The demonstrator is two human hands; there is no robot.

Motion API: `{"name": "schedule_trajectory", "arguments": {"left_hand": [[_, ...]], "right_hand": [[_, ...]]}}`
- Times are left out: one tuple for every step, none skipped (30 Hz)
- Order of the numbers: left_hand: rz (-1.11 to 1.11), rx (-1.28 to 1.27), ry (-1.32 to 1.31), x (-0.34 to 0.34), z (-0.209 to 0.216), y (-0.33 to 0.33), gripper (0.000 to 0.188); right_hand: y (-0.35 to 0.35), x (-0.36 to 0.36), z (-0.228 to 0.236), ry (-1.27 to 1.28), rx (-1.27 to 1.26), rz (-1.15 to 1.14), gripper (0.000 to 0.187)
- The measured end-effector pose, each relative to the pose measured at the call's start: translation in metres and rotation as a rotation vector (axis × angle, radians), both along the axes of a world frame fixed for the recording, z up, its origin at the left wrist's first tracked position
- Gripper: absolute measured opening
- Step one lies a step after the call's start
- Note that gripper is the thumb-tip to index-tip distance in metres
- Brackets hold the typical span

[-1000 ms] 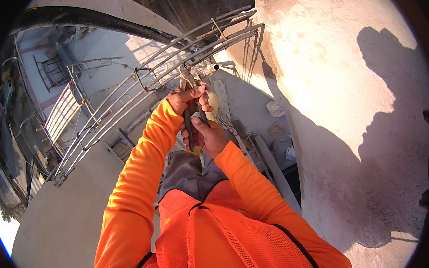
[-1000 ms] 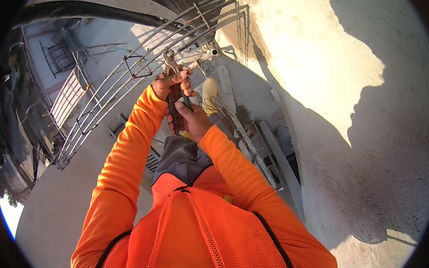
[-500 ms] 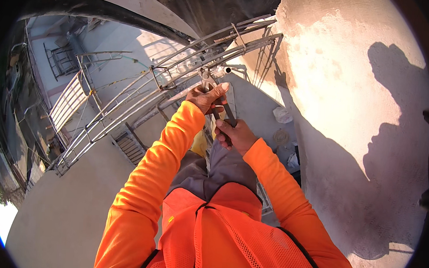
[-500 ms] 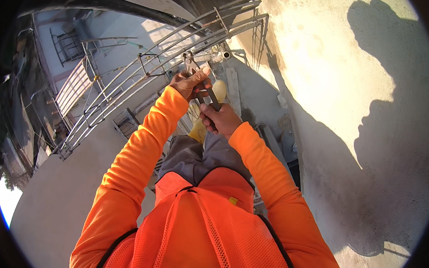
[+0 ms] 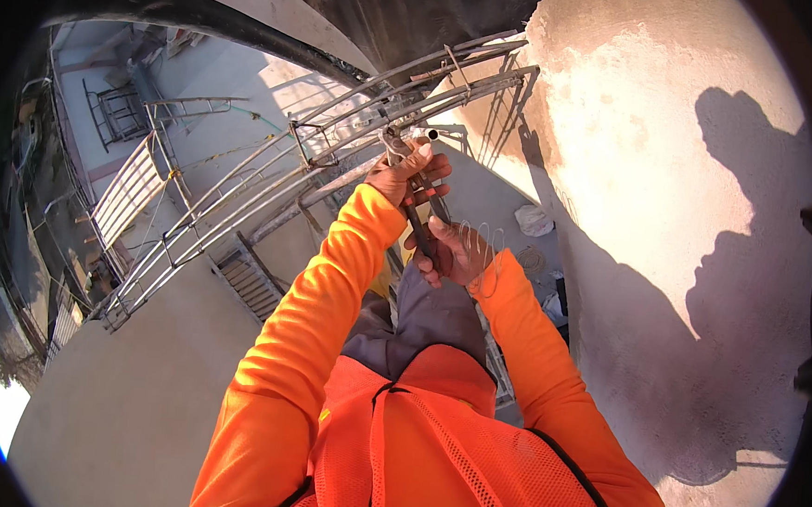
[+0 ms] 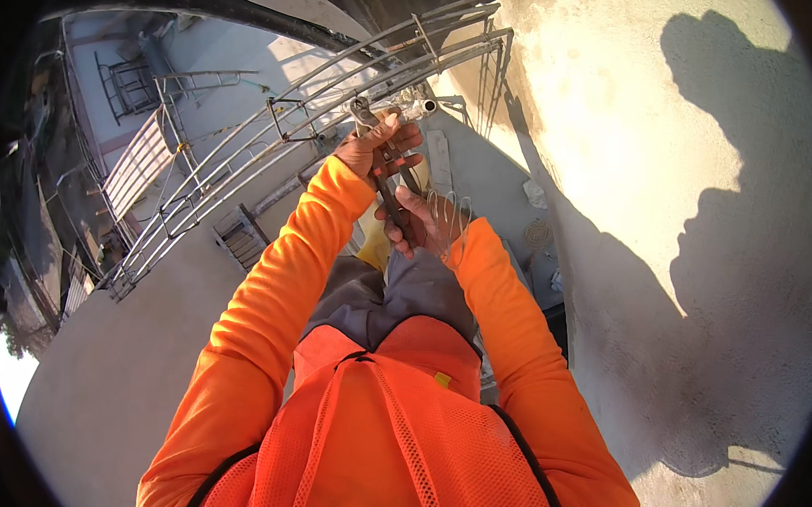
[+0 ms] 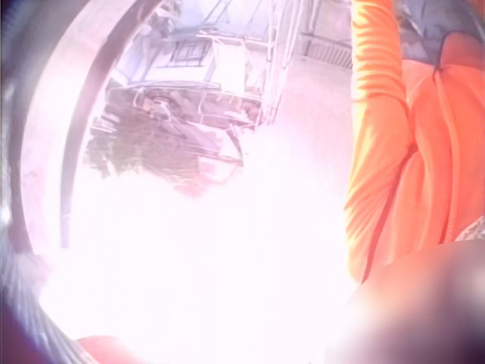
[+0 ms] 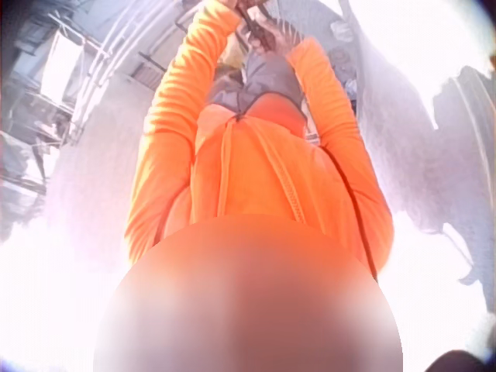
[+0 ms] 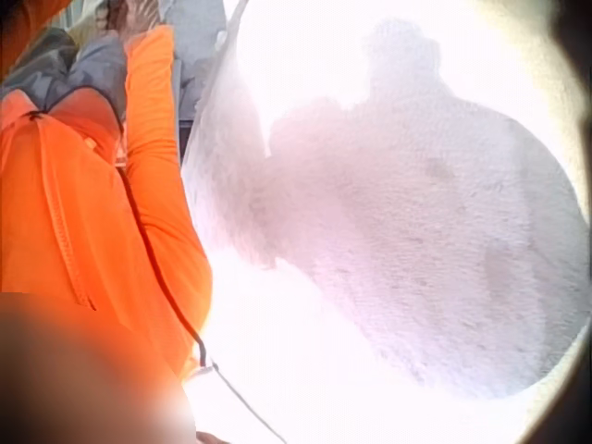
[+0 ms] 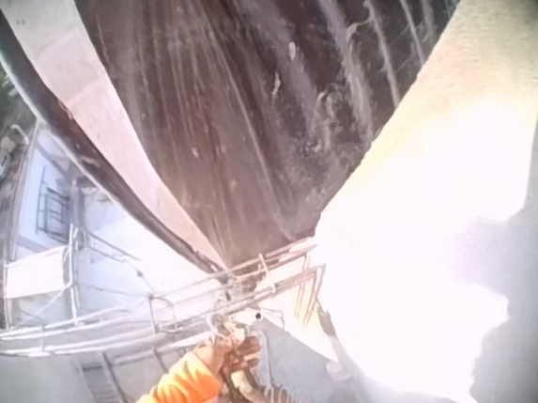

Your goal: The person secures metal scaffolding poles to a wall using wire ties and pliers. They wrap wire around pole intersections, twist it tight with pliers, and trim excess wire. The person moves along the scaffolding to repeat the process at multiple joints.

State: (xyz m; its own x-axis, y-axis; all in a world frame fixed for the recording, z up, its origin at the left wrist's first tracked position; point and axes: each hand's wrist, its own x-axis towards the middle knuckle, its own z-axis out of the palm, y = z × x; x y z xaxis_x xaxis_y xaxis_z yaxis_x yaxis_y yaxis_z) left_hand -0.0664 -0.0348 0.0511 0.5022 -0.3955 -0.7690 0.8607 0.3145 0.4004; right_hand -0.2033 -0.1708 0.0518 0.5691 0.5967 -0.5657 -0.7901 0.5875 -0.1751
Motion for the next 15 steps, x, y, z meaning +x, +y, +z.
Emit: {"name": "schedule_trajectory", "arguments": {"left_hand": [[-0.053,0.023,0.016,0.001,-0.007,0.005,0.036],[-0.1,0.025,-0.007,0.0,-0.014,0.009,0.031],[-0.085,0.336,-0.008,-0.009,-0.023,0.004,0.028],[-0.053,0.621,-0.058,-0.018,-0.031,-0.004,0.026],[-0.164,0.848,-0.237,-0.027,-0.037,-0.002,0.027],[-0.103,0.908,-0.333,-0.04,-0.039,0.001,0.033],[-0.031,0.946,-0.457,-0.052,-0.04,0.005,0.041],[-0.041,1.018,-0.431,-0.065,-0.037,0.013,0.045],[-0.054,0.997,-0.507,-0.073,-0.031,0.023,0.047],[-0.082,0.993,-0.503,-0.079,-0.022,0.036,0.05],[-0.188,1.07,-0.472,-0.084,-0.011,0.044,0.049],[-0.277,1.158,-0.449,-0.086,0.002,0.048,0.049],[-0.274,1.129,-0.445,-0.088,0.017,0.053,0.05],[-0.252,1.085,-0.474,-0.086,0.031,0.054,0.051],[-0.263,1.095,-0.497,-0.086,0.046,0.054,0.051]], "right_hand": [[0.0,-0.005,-0.009,0.021,0.27,-0.055,0.063],[0.001,-0.012,-0.018,0.079,0.152,-0.123,0.064],[0.007,-0.021,-0.026,0.133,0.066,-0.204,0.064],[0.013,-0.032,-0.032,0.154,0.036,-0.276,0.065],[0.02,-0.04,-0.038,0.188,-0.063,-0.303,0.05],[0.026,-0.049,-0.04,0.27,-0.34,-0.213,0.045],[0.03,-0.061,-0.035,0.298,-0.558,-0.121,0.04],[0.032,-0.07,-0.029,0.371,-0.841,-0.002,0.037],[0.033,-0.081,-0.017,0.079,-0.806,0.175,0.035],[0.035,-0.089,-0.002,-0.113,-0.824,0.432,0.034],[0.037,-0.092,0.013,-0.169,-0.726,0.459,0.036],[0.038,-0.094,0.029,-0.176,-0.598,0.518,0.038],[0.046,-0.091,0.041,-0.281,-0.793,0.536,0.038],[0.053,-0.087,0.053,-0.397,-0.936,0.5,0.039],[0.063,-0.08,0.061,-0.347,-0.877,0.339,0.04]]}}
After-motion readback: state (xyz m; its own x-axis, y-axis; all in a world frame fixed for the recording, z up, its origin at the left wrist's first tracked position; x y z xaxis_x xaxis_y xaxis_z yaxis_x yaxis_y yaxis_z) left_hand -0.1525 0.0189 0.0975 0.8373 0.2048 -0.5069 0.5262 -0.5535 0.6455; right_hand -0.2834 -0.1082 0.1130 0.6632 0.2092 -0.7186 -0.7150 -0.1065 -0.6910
